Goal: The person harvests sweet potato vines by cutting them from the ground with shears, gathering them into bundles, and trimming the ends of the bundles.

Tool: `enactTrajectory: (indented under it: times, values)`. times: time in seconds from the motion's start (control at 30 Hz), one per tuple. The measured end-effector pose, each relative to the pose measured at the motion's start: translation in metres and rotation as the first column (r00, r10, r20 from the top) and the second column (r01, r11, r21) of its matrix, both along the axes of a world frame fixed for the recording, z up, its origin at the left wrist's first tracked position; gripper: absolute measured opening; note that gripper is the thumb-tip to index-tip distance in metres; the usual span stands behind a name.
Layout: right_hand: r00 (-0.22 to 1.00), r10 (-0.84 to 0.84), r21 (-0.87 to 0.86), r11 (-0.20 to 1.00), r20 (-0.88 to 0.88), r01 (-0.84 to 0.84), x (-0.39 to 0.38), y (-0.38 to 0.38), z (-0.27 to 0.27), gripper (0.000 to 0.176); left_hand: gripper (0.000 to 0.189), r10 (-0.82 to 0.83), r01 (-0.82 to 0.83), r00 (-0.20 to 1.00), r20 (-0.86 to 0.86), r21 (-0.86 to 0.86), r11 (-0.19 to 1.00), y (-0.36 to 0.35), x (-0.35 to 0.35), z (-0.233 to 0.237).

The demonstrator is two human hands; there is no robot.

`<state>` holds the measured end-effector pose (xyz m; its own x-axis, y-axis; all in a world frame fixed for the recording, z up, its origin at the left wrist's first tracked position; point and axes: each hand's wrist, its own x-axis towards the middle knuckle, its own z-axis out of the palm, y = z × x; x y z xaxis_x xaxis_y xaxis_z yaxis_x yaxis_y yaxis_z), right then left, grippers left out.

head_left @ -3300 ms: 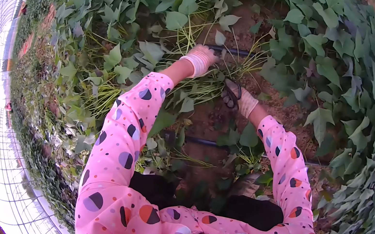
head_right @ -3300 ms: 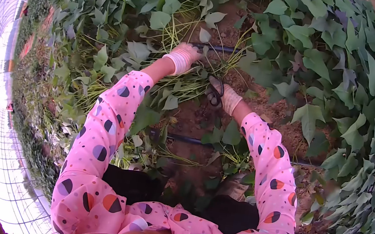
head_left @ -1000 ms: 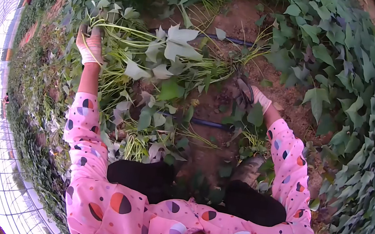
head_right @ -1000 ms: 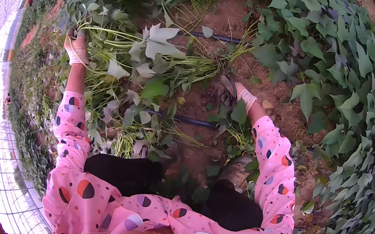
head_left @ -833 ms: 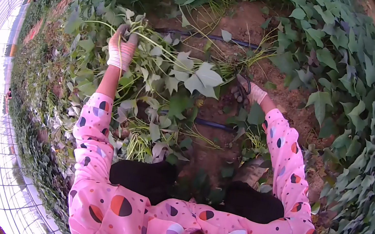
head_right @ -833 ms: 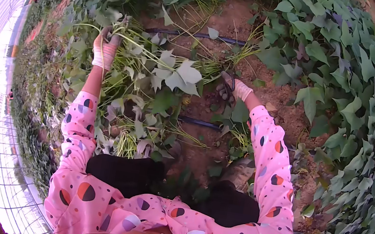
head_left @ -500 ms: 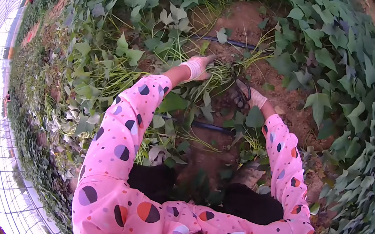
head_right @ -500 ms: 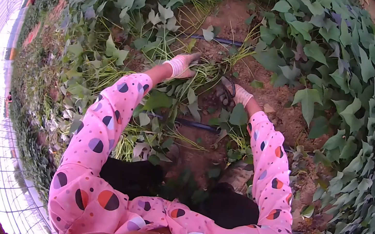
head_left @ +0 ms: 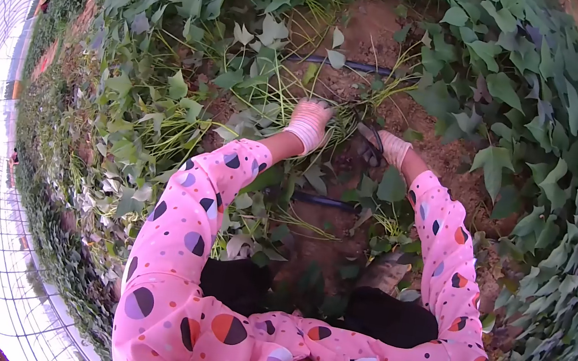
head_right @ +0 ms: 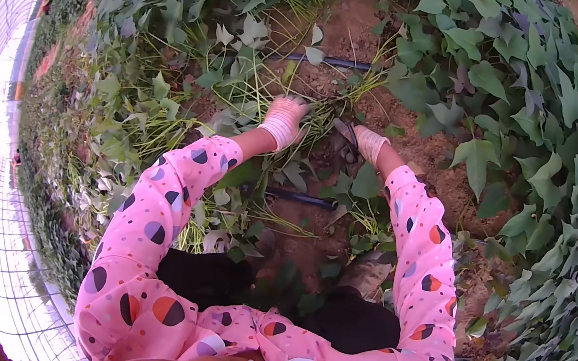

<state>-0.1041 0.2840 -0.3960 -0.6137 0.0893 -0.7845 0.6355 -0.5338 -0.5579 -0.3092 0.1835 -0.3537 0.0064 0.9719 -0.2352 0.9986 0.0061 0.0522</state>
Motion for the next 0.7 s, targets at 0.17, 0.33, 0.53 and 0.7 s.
enactTrajectory:
  times: [0.17,0.33,0.53,0.7]
  values:
    - [0.998,0.054,0.084,0.995,-0.018,-0.052,-0.004,0.001,0.012,0.063,0.02,-0.015,-0.007,0.985,-0.175,-0.121,0.993,0.007,0.015,-0.012]
    - [0.997,0.064,0.099,0.993,-0.043,-0.059,-0.009,0.004,-0.014,0.06,0.04,0.123,-0.16,0.981,-0.147,-0.271,0.949,0.014,0.022,-0.012]
    - [0.983,0.158,0.36,0.915,0.097,-0.183,-0.021,0.005,-0.022,0.058,0.04,0.232,-0.23,0.972,0.032,-0.064,0.971,-0.006,0.024,-0.008]
    - [0.963,0.207,0.349,0.901,0.175,-0.257,-0.034,0.023,-0.01,0.062,0.057,0.357,-0.354,0.934,0.01,-0.103,0.93,0.006,0.021,-0.02]
